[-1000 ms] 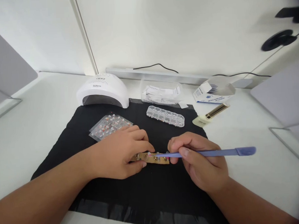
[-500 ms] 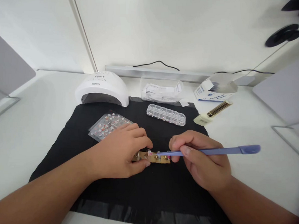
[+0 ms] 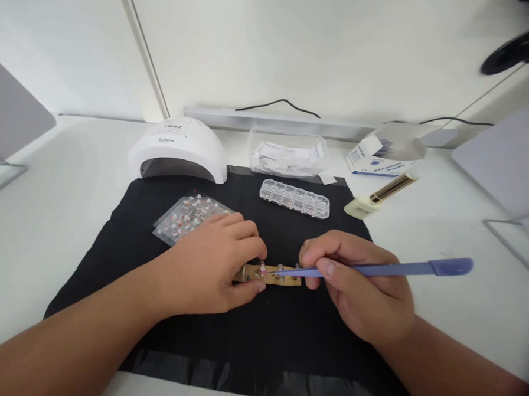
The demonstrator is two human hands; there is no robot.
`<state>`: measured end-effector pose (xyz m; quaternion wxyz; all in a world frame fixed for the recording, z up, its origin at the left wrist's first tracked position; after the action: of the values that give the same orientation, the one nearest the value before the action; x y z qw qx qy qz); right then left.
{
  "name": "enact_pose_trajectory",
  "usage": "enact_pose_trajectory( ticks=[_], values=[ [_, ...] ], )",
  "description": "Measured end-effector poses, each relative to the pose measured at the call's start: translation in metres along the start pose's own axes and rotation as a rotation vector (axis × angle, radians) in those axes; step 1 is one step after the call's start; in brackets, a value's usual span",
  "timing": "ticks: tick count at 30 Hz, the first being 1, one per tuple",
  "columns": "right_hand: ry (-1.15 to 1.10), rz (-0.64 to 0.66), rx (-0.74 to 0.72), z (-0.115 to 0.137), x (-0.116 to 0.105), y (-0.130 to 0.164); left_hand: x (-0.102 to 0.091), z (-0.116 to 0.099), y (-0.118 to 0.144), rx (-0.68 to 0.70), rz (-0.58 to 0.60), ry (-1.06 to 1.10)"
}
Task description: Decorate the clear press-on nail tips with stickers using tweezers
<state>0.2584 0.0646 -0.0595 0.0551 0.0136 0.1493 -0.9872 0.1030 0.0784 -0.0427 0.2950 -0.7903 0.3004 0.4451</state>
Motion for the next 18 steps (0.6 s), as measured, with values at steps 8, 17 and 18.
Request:
enact_pose_trajectory(
  ticks=[8, 17, 18],
  values=[
    [0.063, -0.062, 0.036, 0.0002, -0.0013, 0.0003, 0.0009, 0.0003, 0.0004, 0.001, -0.001, -0.024],
    [0.055, -0.087, 0.072, 0.0012, 0.0003, 0.0003, 0.0014, -0.0002, 0.0007, 0.011, -0.012, -0.040],
    [0.053, -0.082, 0.073, 0.0012, 0.0007, 0.0007, 0.0017, -0.0004, 0.0006, 0.010, -0.011, -0.041]
  ],
)
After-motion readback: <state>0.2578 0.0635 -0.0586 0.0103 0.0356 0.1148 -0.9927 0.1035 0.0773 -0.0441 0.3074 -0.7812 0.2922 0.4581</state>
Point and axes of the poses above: each hand's wrist, its own y-axis away from the middle knuckle, its own x-axis out of the palm, z = x × y, the point moved 7 cm from there along -y, towards the middle knuckle, and after that the axes turned 6 degrees about -z, right-handed, at the moved point
